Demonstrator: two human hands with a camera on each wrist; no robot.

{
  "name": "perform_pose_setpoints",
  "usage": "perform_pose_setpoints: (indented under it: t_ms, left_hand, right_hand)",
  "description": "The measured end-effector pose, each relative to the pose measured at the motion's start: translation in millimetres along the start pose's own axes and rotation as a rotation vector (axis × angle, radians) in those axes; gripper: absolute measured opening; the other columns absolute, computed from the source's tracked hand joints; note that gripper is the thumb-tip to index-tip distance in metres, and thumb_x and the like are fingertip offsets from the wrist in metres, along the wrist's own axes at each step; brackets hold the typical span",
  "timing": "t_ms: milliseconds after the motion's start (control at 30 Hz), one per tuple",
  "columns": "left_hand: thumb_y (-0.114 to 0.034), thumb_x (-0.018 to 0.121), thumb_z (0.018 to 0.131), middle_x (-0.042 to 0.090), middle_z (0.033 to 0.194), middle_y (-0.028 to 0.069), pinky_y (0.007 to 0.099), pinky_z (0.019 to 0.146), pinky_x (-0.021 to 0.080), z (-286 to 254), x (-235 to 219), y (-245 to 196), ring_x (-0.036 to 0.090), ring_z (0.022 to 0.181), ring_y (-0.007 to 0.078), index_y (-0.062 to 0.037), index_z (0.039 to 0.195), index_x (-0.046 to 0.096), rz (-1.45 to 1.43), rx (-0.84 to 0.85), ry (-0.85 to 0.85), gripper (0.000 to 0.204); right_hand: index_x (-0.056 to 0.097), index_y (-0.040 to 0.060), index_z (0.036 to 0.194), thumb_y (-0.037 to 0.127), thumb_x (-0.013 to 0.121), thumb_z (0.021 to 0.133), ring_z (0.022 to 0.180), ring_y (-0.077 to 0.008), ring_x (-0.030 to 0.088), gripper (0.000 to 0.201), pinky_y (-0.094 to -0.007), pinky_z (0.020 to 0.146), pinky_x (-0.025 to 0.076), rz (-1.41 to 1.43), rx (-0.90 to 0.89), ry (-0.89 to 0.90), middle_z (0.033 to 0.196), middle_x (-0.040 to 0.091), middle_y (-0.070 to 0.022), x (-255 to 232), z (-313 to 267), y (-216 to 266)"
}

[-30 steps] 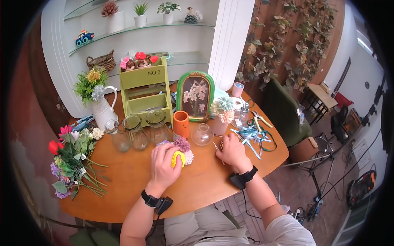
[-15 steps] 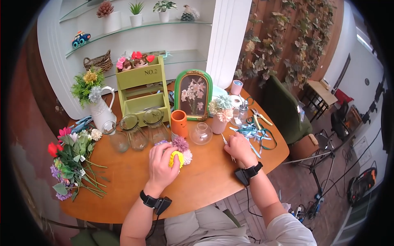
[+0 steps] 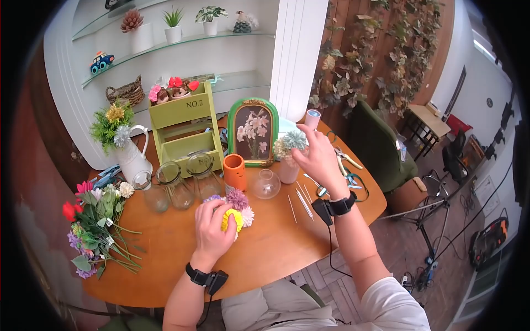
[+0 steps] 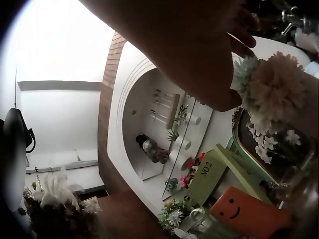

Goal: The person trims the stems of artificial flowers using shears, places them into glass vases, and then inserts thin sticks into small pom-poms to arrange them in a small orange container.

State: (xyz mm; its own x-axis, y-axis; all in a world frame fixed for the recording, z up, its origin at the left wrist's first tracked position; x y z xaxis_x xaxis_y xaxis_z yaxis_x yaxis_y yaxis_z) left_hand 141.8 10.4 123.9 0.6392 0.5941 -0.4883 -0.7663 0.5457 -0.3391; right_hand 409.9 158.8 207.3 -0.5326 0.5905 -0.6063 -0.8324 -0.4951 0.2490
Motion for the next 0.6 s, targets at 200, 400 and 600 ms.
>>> perform_pose_setpoints:
  t_ms: [200, 400, 600]
  left_hand:
    - [0.000, 0.074, 0.081, 0.064, 0.112, 0.0136, 0.0453, 0.092, 0.049, 0, -2, 3, 0.062, 0.105, 0.0356, -0.0026, 0.109, 0.070, -0.004, -0.002, -0.011, 0.028]
    - [-0.002, 0.075, 0.080, 0.064, 0.112, 0.0125, 0.0455, 0.092, 0.049, -1, 0, 3, 0.063, 0.104, 0.0345, -0.0028, 0.109, 0.071, -0.002, 0.005, 0.001, 0.029]
    - [-0.002, 0.075, 0.080, 0.065, 0.110, 0.0121, 0.0445, 0.091, 0.049, 0, 0, 3, 0.063, 0.103, 0.0337, -0.0028, 0.109, 0.071, 0.005, 0.004, 0.003, 0.029]
  right_hand:
    - [0.068, 0.0072, 0.109, 0.018, 0.072, 0.085, 0.098, -0.0379, 0.065, 0.027, -0.0501, 0.087, 0.053, -0.050, 0.000, -0.030, 0.097, 0.068, -0.0173, 29, 7, -8]
    - [0.067, 0.0054, 0.094, 0.010, 0.072, 0.085, 0.092, -0.0346, 0.066, 0.012, -0.0470, 0.080, 0.054, 0.045, 0.005, -0.154, 0.094, 0.069, -0.0150, 14, 12, -6]
    - [0.067, 0.0013, 0.093, 0.001, 0.072, 0.084, 0.089, -0.0321, 0.067, 0.010, -0.0410, 0.080, 0.055, 0.182, -0.048, -0.419, 0.094, 0.069, -0.0139, -45, 19, 16]
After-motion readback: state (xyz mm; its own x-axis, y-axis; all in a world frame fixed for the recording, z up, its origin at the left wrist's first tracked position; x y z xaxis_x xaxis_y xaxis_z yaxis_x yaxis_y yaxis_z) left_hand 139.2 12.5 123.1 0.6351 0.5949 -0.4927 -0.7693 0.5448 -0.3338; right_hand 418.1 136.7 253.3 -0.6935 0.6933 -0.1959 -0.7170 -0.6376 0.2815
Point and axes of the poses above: each hand's wrist, its own z-axis towards the middle knuckle, its own x-axis out of the palm, y = z × x, the point moved 7 cm from there along z, towards the middle knuckle
